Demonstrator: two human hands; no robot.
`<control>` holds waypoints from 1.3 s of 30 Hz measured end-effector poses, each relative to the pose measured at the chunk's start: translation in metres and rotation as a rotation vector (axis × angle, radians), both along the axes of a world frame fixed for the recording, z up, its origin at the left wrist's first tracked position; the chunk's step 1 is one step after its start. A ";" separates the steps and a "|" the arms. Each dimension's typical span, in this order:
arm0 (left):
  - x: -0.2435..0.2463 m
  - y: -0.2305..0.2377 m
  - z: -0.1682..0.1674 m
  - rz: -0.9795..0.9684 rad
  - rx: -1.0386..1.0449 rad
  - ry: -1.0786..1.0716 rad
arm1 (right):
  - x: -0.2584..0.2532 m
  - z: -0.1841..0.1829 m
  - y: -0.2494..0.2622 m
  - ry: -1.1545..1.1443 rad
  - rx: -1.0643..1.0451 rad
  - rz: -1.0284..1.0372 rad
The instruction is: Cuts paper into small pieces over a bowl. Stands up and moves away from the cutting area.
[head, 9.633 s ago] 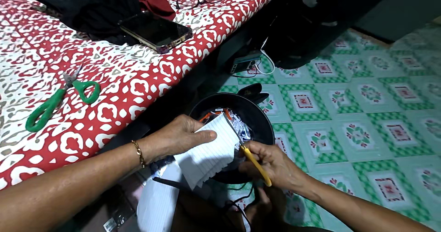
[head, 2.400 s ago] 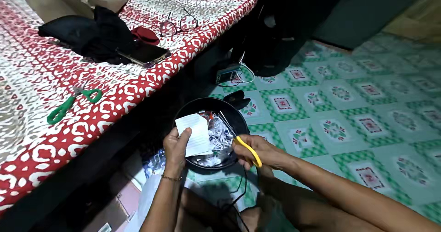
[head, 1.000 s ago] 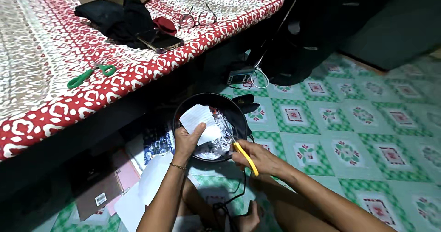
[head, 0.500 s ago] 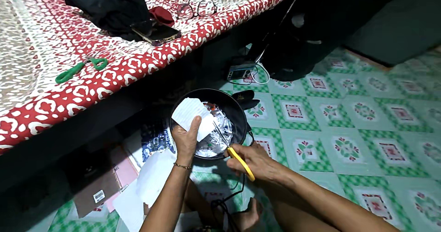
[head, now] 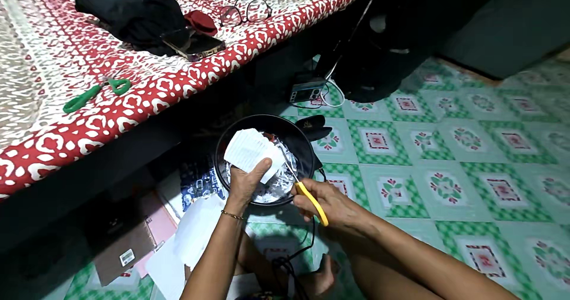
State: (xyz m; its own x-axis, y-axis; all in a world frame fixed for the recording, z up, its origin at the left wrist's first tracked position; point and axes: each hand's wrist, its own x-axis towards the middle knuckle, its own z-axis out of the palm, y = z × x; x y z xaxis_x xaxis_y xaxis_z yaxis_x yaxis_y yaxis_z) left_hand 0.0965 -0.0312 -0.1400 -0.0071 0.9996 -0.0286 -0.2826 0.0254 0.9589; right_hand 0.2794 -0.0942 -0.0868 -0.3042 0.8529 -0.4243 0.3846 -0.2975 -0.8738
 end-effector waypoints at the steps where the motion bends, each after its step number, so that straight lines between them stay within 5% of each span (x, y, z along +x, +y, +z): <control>1: 0.000 0.001 -0.001 0.003 0.007 -0.016 | 0.001 -0.001 0.000 -0.015 -0.003 0.015; 15: -0.002 0.002 0.001 -0.005 -0.081 -0.112 | 0.005 -0.006 0.000 -0.205 0.105 0.049; 39: -0.005 0.002 -0.001 -0.096 -0.082 -0.062 | 0.008 -0.012 0.000 -0.163 0.135 0.002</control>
